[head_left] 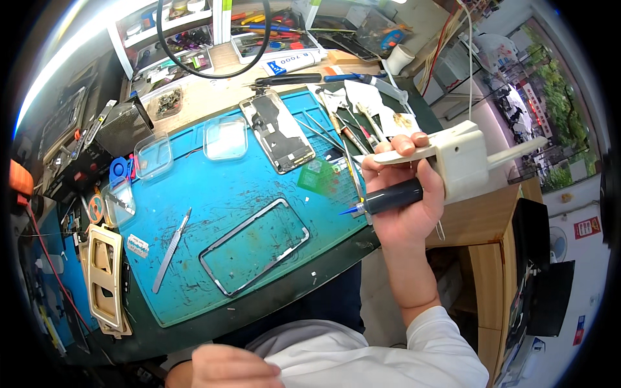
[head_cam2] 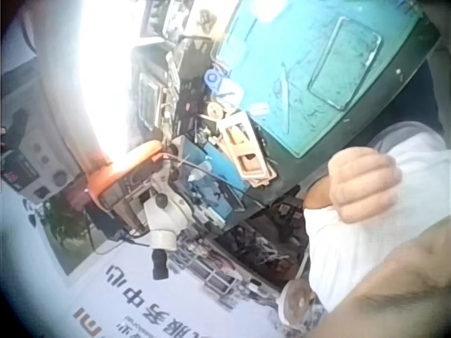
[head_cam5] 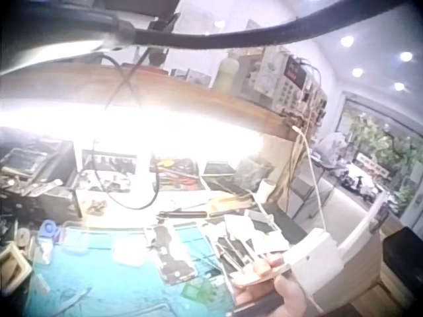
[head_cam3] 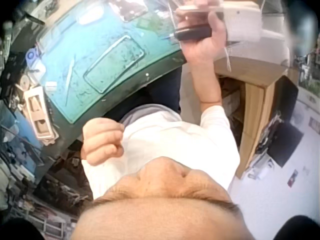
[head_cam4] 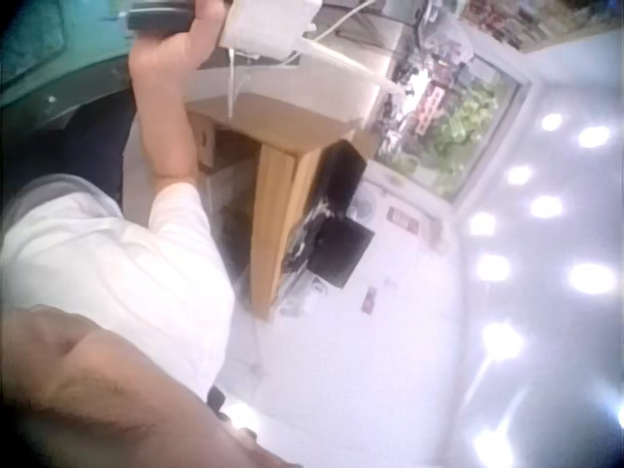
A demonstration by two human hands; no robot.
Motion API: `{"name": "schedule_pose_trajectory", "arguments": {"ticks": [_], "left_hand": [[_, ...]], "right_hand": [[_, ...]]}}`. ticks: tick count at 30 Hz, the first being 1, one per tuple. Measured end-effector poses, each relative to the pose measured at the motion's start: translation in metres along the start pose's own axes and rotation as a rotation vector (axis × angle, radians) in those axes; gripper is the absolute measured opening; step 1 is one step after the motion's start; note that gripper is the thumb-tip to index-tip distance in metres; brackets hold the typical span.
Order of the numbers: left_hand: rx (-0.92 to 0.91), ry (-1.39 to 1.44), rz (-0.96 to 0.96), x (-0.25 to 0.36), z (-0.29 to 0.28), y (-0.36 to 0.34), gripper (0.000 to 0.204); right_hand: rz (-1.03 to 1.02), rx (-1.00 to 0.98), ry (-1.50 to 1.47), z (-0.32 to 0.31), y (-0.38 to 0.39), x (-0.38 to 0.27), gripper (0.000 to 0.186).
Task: The person applies adhesive to a smartphone screen assembly using a syringe and a toothbrush. They then clean the metal frame of the device with a toothbrush and a small brush. Finally, they prepare a glue gun and a syringe for further assembly steps.
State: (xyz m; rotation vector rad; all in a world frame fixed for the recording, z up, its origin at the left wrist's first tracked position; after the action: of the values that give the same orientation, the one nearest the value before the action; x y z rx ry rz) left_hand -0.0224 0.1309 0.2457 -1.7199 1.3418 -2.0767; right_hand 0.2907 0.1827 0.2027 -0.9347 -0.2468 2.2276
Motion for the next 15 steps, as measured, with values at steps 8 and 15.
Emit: {"name": "schedule_pose_trajectory", "arguments": {"ticks": [8, 15], "left_hand": [[0.039, -0.529, -0.316, -0.055, -0.022, 0.016, 0.042], [0.017, -0.776, -0.384, -0.063, -0.02, 0.012, 0.051]], "right_hand": [[0.028, -0.371, 0.056, 0.026, 0.009, 0.005, 0.063], [0.029, -0.485, 0.102, 0.045, 0.017, 0.009, 0.067]]}}
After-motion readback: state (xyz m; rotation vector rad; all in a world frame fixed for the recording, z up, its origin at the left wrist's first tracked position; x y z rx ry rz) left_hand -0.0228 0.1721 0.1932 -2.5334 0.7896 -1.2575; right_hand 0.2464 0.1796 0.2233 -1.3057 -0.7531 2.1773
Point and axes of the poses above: each hand's wrist, its own y-axis away from the middle knuckle, its own z-axis out of the palm, x = y × z, the point moved 9 cm from there along -y, towards the middle knuckle, and after that the axes turned 11 degrees about -z, right-handed, at the moved point
